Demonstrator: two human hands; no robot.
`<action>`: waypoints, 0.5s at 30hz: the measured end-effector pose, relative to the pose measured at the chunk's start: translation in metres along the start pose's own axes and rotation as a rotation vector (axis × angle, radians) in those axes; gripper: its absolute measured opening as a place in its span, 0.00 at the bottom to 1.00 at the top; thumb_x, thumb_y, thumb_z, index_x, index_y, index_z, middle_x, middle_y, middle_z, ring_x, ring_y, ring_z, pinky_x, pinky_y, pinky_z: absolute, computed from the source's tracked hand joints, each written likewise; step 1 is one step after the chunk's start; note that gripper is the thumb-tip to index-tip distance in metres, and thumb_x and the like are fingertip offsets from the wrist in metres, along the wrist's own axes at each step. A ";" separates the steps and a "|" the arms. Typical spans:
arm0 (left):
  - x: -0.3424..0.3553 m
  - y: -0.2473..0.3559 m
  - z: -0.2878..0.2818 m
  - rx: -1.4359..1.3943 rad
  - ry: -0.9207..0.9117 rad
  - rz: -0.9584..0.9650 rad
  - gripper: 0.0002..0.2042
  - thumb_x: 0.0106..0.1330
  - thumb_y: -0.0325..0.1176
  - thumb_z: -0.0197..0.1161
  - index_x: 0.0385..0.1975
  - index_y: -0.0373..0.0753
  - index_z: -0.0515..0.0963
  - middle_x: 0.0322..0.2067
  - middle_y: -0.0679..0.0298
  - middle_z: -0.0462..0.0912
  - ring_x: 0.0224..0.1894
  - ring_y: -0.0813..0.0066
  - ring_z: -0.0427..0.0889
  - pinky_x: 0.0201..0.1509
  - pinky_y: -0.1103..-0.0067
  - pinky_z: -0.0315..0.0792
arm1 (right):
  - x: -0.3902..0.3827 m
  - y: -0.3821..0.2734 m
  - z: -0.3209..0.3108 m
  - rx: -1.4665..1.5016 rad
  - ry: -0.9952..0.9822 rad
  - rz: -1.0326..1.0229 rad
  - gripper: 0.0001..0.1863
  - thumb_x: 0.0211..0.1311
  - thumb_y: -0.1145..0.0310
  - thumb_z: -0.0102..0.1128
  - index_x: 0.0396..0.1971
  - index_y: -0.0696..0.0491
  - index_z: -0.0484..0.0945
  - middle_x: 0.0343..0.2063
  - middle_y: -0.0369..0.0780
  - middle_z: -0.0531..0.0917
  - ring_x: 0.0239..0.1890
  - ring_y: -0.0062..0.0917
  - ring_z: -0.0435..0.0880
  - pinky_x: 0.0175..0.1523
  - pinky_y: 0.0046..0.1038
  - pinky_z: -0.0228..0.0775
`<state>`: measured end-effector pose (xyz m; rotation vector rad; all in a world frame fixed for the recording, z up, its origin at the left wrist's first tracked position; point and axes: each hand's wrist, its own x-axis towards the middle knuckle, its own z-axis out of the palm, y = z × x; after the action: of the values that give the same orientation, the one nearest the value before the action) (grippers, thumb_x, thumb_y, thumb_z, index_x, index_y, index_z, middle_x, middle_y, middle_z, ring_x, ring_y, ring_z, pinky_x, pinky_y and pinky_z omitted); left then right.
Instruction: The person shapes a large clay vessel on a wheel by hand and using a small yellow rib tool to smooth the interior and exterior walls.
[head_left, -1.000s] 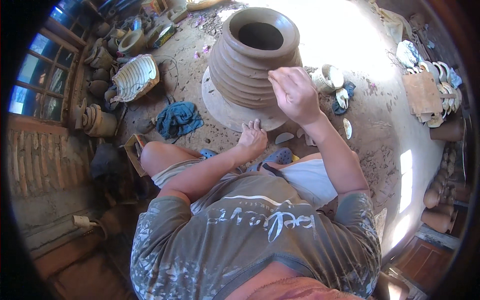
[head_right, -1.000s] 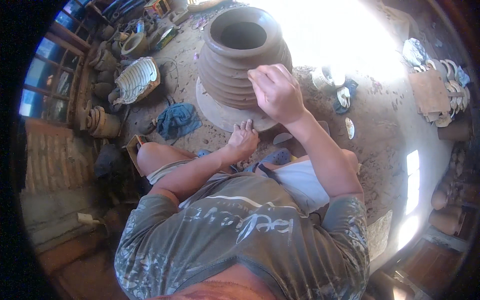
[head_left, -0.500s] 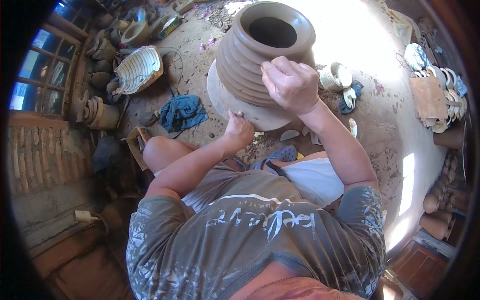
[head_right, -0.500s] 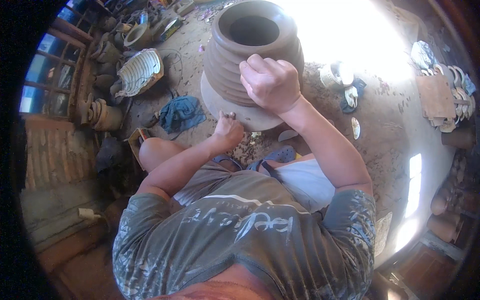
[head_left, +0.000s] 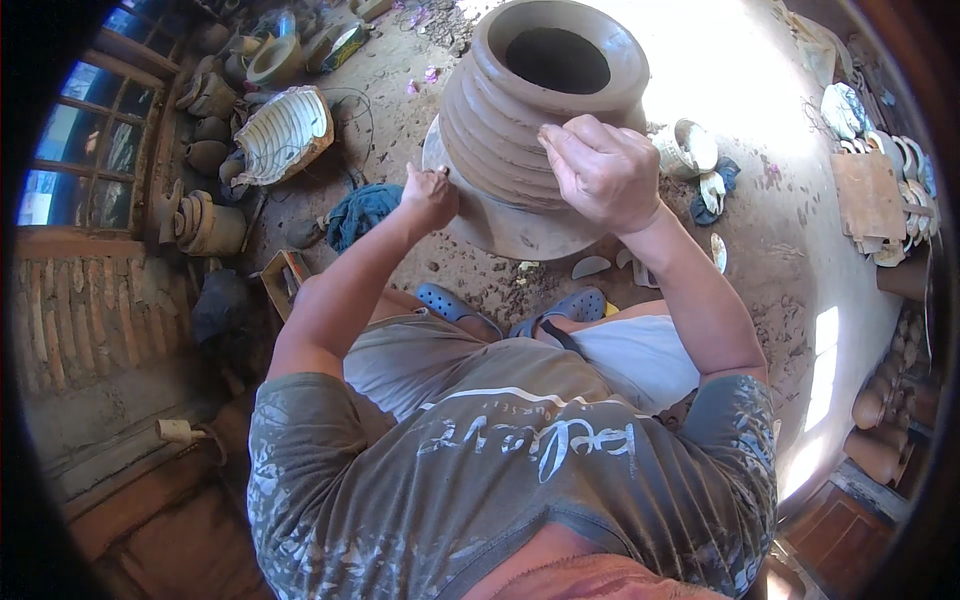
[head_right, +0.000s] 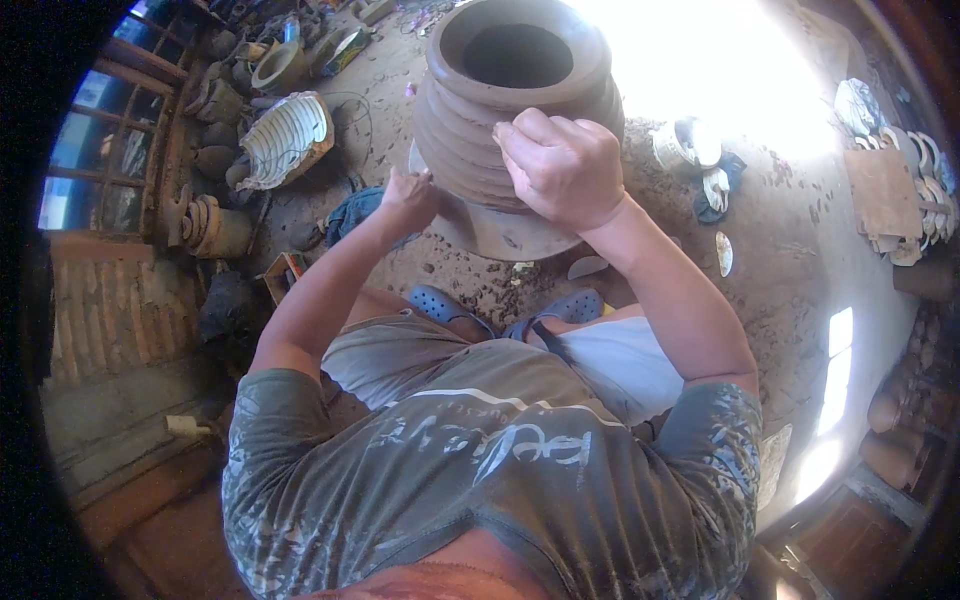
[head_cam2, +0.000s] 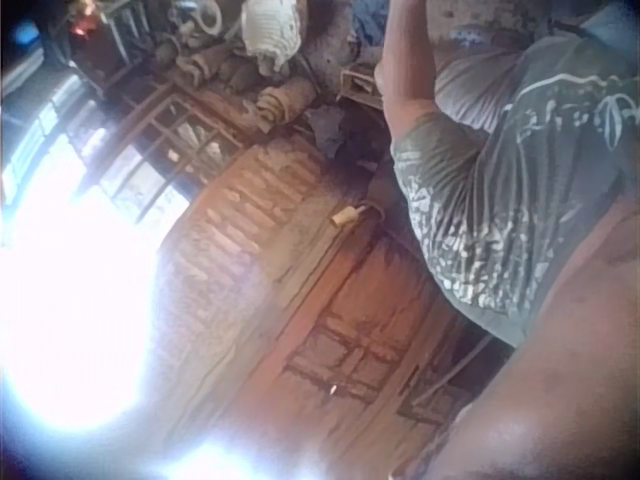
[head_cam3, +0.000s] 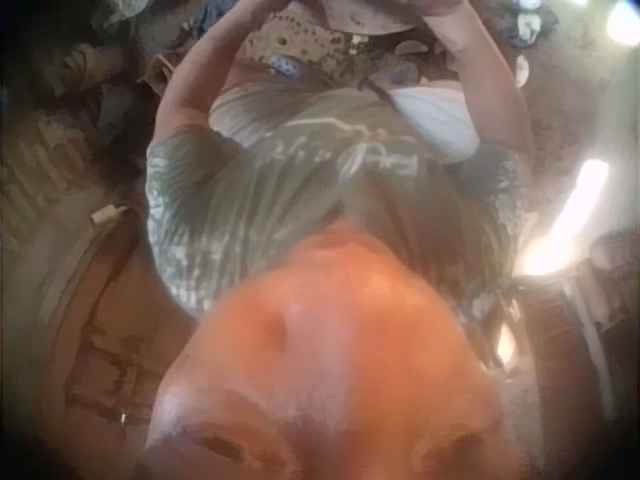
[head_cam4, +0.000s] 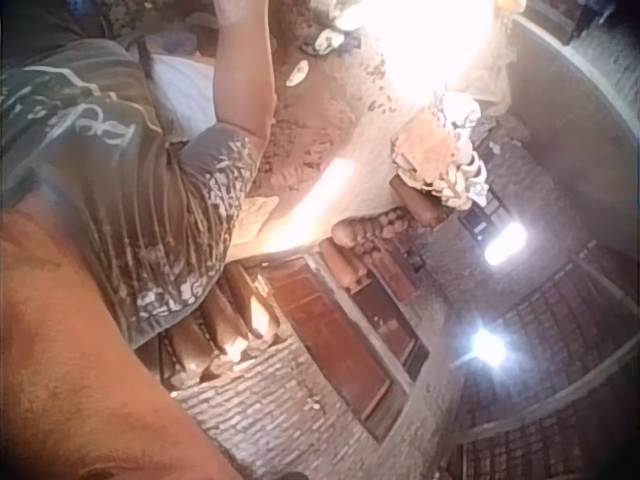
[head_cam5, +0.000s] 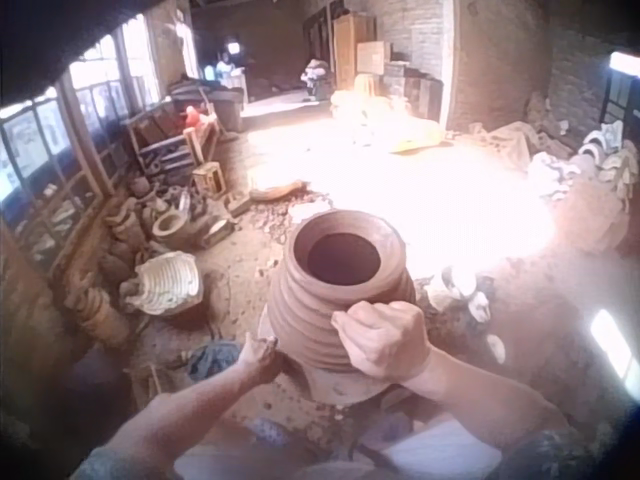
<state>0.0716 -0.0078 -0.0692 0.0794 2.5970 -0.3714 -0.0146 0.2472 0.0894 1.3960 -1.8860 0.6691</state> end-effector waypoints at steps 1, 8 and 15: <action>0.006 -0.007 -0.001 -0.004 -0.012 0.004 0.16 0.71 0.38 0.59 0.52 0.45 0.87 0.62 0.57 0.82 0.61 0.60 0.84 0.64 0.46 0.69 | -0.001 0.001 -0.001 0.005 0.000 0.000 0.07 0.53 0.74 0.76 0.32 0.49 0.89 0.24 0.31 0.81 0.21 0.24 0.82 0.26 0.27 0.72; 0.033 -0.041 -0.002 -0.095 0.026 -0.007 0.15 0.69 0.35 0.61 0.51 0.41 0.86 0.60 0.63 0.83 0.61 0.59 0.83 0.64 0.44 0.71 | -0.012 0.021 -0.015 0.016 -0.015 -0.036 0.04 0.56 0.71 0.72 0.31 0.47 0.89 0.26 0.29 0.82 0.23 0.21 0.82 0.26 0.25 0.70; 0.047 -0.050 0.015 -0.104 0.185 0.074 0.16 0.72 0.34 0.56 0.55 0.42 0.83 0.59 0.66 0.83 0.65 0.63 0.79 0.68 0.47 0.68 | -0.039 0.071 -0.041 -0.003 0.000 0.218 0.04 0.60 0.73 0.72 0.34 0.52 0.89 0.34 0.38 0.90 0.27 0.27 0.88 0.35 0.28 0.81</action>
<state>0.0316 -0.0609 -0.0928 0.1813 2.7814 -0.2104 -0.0659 0.3221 0.0845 1.1975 -2.0571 0.7703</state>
